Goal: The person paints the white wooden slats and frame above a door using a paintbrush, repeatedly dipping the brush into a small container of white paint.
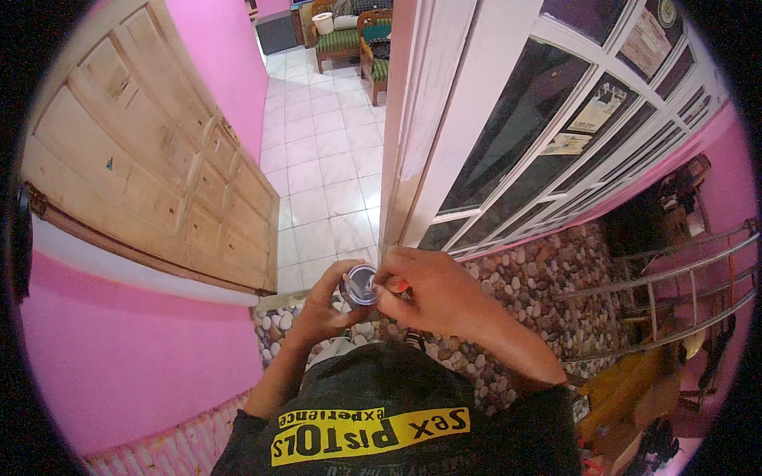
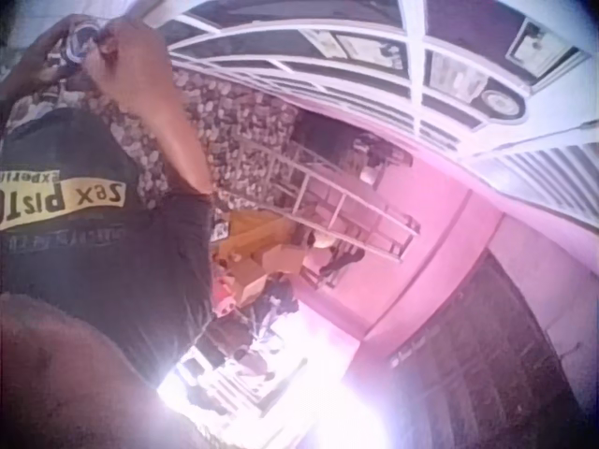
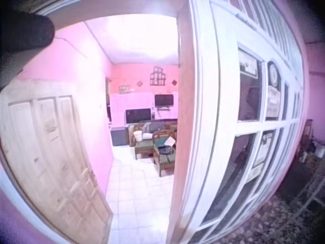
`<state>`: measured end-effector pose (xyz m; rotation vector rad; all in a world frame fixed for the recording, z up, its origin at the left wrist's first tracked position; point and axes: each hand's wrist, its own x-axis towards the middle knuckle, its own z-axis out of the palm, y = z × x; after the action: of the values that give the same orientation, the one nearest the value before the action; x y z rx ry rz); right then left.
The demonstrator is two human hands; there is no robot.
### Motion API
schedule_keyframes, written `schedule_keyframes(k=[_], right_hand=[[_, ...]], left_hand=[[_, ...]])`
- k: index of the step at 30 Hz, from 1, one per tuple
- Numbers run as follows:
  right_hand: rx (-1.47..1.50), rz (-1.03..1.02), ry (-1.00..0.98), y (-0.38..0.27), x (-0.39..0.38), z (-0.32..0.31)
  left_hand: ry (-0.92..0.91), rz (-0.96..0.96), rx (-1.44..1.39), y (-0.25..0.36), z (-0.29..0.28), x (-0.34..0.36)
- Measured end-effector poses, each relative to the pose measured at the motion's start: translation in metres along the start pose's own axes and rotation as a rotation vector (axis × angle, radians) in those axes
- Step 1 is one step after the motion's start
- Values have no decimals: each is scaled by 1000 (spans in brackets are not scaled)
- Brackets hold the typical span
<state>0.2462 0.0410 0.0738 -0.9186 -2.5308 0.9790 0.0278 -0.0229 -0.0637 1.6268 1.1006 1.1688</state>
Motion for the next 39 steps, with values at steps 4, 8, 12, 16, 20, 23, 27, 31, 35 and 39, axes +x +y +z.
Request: schedule_keyframes(k=[4,8,12,16,20,23,27,31,35,39], right_hand=[[133,16,253,10,-13,-2],[105,80,361,4,-26,-19],[140,80,516,6,-37,-32],[143,129,635,3,-40,-43],[208,111,781,5,-34,-44],[188,133,892,10,-20,-49],[163,83,970,8,1,-59],[134,-64,1103,3,15,-75],[85,-118,1136,-19,-1,-69],[-36,-18,957,4,-1,-42]], left_hand=[[20,48,0,5,4,19],[12,101,73,11,10,44],[14,61,62,13,18,64],[42,53,-20,22,22,76],[73,33,-6,14,24,80],[85,18,6,8,23,77],[118,43,6,5,21,68],[125,49,23,2,17,55],[105,-4,30,-4,9,35],[110,-28,-9,-10,8,18]])
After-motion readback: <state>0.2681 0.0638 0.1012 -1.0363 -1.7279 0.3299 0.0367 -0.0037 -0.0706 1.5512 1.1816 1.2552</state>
